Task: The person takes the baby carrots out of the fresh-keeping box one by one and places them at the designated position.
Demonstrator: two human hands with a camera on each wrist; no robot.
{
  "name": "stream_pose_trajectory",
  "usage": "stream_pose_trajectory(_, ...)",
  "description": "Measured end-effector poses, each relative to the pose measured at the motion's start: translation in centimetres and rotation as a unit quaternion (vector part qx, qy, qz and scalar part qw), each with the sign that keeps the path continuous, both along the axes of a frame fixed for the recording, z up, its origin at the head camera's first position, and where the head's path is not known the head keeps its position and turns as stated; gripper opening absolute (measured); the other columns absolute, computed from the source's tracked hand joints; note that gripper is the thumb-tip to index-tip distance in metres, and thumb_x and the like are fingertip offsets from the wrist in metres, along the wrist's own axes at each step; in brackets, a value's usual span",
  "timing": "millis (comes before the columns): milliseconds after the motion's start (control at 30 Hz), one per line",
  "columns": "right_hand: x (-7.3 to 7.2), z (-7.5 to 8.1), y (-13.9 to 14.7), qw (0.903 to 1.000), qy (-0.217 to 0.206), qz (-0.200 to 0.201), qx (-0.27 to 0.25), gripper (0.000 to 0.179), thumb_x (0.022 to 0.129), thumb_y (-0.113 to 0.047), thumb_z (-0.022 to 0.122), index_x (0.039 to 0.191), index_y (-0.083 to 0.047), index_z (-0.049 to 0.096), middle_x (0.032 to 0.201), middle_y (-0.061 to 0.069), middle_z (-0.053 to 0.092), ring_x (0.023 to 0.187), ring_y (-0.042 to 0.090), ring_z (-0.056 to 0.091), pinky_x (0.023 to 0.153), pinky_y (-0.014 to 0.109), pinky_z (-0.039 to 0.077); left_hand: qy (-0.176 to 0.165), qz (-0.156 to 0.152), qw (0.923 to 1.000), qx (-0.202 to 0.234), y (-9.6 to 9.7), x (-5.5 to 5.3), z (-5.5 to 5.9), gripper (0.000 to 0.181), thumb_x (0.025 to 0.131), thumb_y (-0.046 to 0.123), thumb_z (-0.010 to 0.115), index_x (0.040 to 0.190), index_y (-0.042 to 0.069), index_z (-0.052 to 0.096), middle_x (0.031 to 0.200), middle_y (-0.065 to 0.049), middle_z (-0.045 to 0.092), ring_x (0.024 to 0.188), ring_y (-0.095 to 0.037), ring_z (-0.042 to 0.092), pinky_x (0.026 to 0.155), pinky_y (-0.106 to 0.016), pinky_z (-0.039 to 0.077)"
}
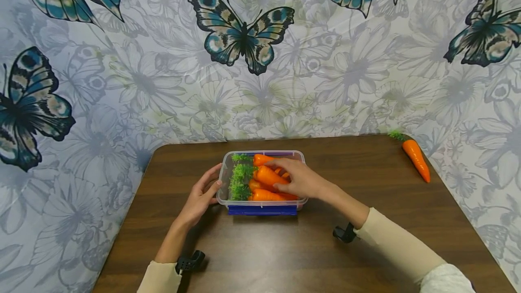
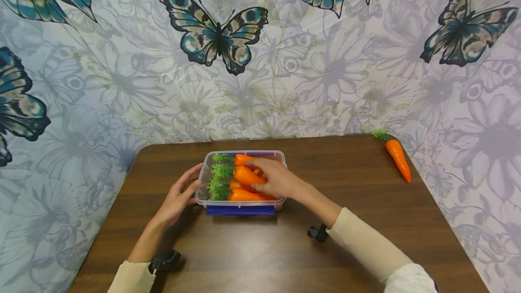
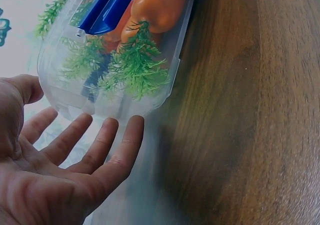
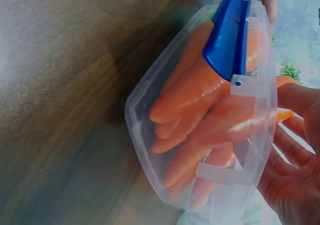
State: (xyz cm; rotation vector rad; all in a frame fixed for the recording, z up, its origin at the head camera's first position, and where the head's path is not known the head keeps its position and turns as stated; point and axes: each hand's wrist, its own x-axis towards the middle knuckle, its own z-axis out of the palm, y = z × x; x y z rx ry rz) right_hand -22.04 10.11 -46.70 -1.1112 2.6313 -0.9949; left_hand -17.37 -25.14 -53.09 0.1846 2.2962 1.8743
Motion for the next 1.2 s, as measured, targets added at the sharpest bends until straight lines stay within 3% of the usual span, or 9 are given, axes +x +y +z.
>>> stream_pose_trajectory(233,-0.1,0.6,0.6,0.9981,-0.046,-0.013,-0.038,0.062,0.097,-0.019,0.081,0.154,-0.017,0.056,0.145,0.005,0.067,0.128,0.023,0.069,0.097,0.041,0.064,0.0,0.0,1.0,0.004,0.1,0.0,0.0,0.057,0.116,0.034,0.052,0.17,0.033,0.034,0.167,-0.019,0.042,0.147,-0.05,0.05,0.088,-0.034,0.063)
stream_pose_trajectory(400,-0.2,0.8,1.0,0.9958,-0.068,-0.019,-0.059,0.061,0.096,-0.019,0.082,0.152,-0.017,0.058,0.146,0.006,0.066,0.125,0.024,0.071,0.097,0.037,0.064,0.0,0.001,1.0,0.008,0.1,0.1,0.0,0.057,0.116,0.033,0.052,0.17,0.032,0.033,0.168,-0.019,0.042,0.148,-0.05,0.049,0.089,-0.035,0.063)
stream_pose_trajectory(700,-0.5,1.1,2.1,0.9883,-0.095,-0.034,-0.114,0.06,0.095,-0.018,0.084,0.15,-0.023,0.06,0.136,0.007,0.071,0.109,0.023,0.076,0.089,0.045,0.065,-0.002,0.001,1.0,0.007,0.0,0.1,0.0,0.057,0.116,0.034,0.052,0.17,0.032,0.033,0.168,-0.018,0.042,0.148,-0.049,0.049,0.089,-0.034,0.063)
stream_pose_trajectory(800,-0.8,1.2,2.7,0.9857,-0.098,-0.04,-0.131,0.059,0.095,-0.019,0.084,0.149,-0.024,0.06,0.135,0.006,0.073,0.105,0.021,0.076,0.087,0.037,0.065,-0.003,0.002,0.9999,0.011,0.1,0.1,0.0,0.058,0.116,0.034,0.052,0.17,0.031,0.033,0.167,-0.019,0.042,0.148,-0.049,0.049,0.088,-0.034,0.063)
stream_pose_trajectory(933,-1.0,1.4,3.4,0.9812,-0.107,-0.055,-0.151,0.058,0.095,-0.02,0.085,0.148,-0.023,0.061,0.136,0.008,0.071,0.104,0.021,0.077,0.086,0.035,0.065,-0.005,0.001,0.9999,0.013,0.1,0.1,0.0,0.058,0.115,0.034,0.052,0.17,0.032,0.033,0.167,-0.018,0.042,0.149,-0.049,0.048,0.089,-0.034,0.063)
stream_pose_trajectory(1067,-1.1,1.6,4.0,0.9753,-0.122,-0.07,-0.17,0.059,0.094,-0.019,0.085,0.147,-0.022,0.061,0.137,0.009,0.07,0.103,0.023,0.077,0.089,0.044,0.065,-0.006,0.0,0.9999,0.011,0.1,0.1,0.0,0.057,0.116,0.034,0.052,0.17,0.033,0.033,0.167,-0.018,0.042,0.149,-0.049,0.048,0.089,-0.034,0.063)
stream_pose_trajectory(1200,-1.1,1.9,4.6,0.971,-0.134,-0.081,-0.181,0.058,0.095,-0.02,0.085,0.147,-0.022,0.061,0.137,0.01,0.07,0.106,0.025,0.078,0.091,0.043,0.065,-0.005,0.003,1.0,0.007,0.1,0.1,0.0,0.057,0.116,0.035,0.052,0.17,0.033,0.033,0.168,-0.018,0.042,0.149,-0.048,0.048,0.089,-0.034,0.062)
